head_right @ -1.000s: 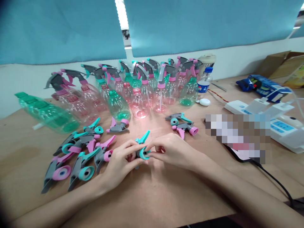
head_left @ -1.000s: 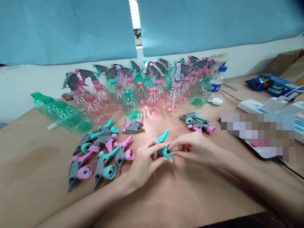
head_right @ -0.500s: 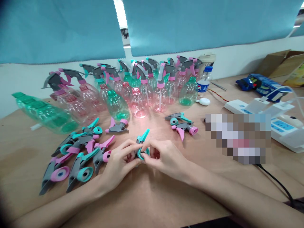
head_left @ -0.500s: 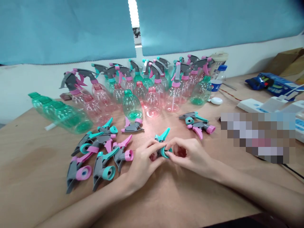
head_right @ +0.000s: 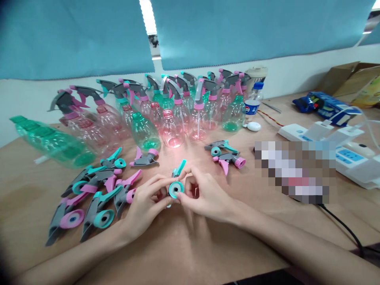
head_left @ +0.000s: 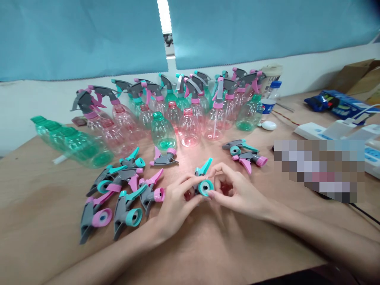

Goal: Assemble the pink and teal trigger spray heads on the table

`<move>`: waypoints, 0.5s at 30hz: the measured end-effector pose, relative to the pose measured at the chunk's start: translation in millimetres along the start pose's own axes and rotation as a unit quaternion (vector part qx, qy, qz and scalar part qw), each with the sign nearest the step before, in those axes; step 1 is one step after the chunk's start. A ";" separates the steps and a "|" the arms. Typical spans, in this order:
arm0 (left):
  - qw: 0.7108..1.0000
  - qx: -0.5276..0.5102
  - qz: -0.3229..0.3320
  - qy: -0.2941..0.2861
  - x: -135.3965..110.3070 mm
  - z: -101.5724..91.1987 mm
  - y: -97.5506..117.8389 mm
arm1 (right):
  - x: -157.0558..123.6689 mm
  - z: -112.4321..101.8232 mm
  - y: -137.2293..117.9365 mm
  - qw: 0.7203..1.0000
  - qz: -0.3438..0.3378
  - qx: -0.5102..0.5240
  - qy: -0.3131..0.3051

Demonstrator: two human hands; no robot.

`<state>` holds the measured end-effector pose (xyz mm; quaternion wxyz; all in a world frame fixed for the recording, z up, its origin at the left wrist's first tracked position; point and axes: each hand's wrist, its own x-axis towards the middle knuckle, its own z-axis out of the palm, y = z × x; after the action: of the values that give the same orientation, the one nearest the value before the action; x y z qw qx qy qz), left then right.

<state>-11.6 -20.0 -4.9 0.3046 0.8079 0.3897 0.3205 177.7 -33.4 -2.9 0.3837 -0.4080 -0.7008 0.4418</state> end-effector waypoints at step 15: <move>1.000 0.005 0.020 0.003 -1.9 1.4 0.7 | -1.4 14.2 0.3 0.994 0.068 0.089 0.014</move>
<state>-11.1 -22.3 -5.7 0.2932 0.8160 0.3762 0.3265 165.5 -38.9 -8.0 0.3971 -0.4247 -0.6244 0.5216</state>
